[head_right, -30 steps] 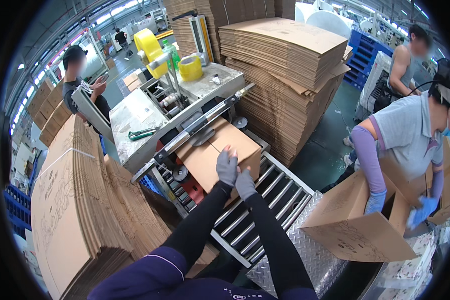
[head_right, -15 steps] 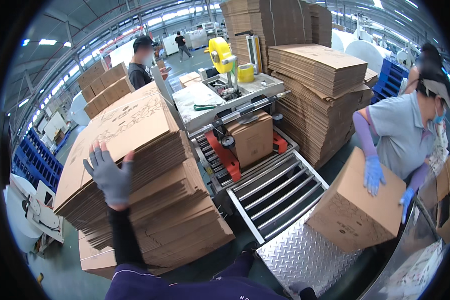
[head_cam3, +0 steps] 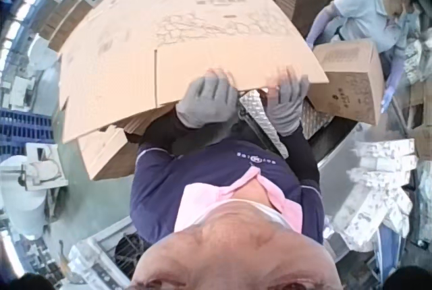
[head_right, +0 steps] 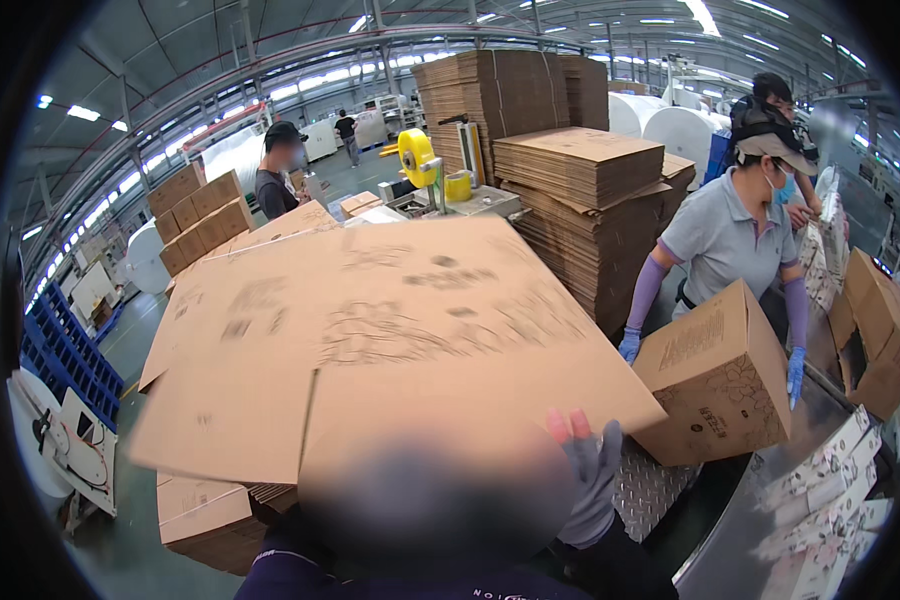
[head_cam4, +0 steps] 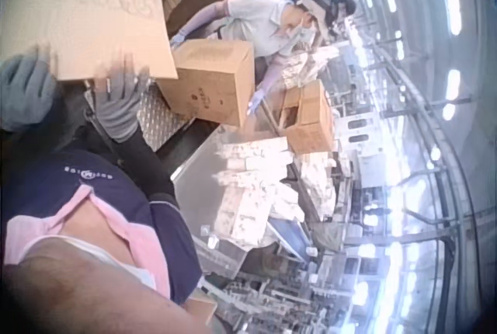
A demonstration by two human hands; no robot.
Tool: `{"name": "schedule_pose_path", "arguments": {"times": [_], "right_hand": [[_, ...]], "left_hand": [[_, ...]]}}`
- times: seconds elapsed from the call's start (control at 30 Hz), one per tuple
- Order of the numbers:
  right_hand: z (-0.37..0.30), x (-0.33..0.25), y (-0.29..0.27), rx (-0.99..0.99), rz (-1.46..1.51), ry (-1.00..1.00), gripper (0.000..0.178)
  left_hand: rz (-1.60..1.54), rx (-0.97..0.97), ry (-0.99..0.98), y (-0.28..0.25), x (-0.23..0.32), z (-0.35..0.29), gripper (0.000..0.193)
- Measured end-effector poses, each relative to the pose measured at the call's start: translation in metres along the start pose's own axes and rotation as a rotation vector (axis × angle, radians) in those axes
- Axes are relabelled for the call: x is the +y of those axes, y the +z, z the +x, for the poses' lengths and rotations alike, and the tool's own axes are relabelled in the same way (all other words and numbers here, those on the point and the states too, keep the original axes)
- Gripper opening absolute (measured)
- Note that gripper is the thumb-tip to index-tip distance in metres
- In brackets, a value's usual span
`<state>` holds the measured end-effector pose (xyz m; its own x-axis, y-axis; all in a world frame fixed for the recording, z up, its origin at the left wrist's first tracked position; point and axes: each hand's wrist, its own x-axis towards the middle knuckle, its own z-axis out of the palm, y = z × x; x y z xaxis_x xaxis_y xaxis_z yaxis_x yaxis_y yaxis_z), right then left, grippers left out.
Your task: The person packs wrapped tissue boxes into cardboard shipping containers, places the filled containers onto a conveyor belt for sealing, and retrieves fresh cardboard sheets to assemble new boxes.
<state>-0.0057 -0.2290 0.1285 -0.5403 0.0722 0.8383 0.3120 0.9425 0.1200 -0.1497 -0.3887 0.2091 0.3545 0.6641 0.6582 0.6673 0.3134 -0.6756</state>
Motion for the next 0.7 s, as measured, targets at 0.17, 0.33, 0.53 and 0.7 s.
{"name": "schedule_pose_path", "arguments": {"times": [0.17,0.33,0.53,0.7], "right_hand": [[-0.045,0.002,-0.072,0.226,-0.173,0.235,0.03],[-0.09,0.056,-0.093,-0.179,-0.215,0.377,0.016],[-0.129,0.134,-0.121,-0.163,-0.294,0.568,0.02],[-0.094,0.102,-0.064,0.064,-0.899,0.839,0.044]], "left_hand": [[-0.6,-0.014,0.262,-0.005,0.016,0.072,0.023],[-0.797,-0.279,0.196,0.086,0.045,0.079,0.015],[-1.105,-0.374,0.233,0.175,0.09,0.061,0.028],[-1.212,-0.498,0.179,0.173,0.092,0.061,0.029]]}}
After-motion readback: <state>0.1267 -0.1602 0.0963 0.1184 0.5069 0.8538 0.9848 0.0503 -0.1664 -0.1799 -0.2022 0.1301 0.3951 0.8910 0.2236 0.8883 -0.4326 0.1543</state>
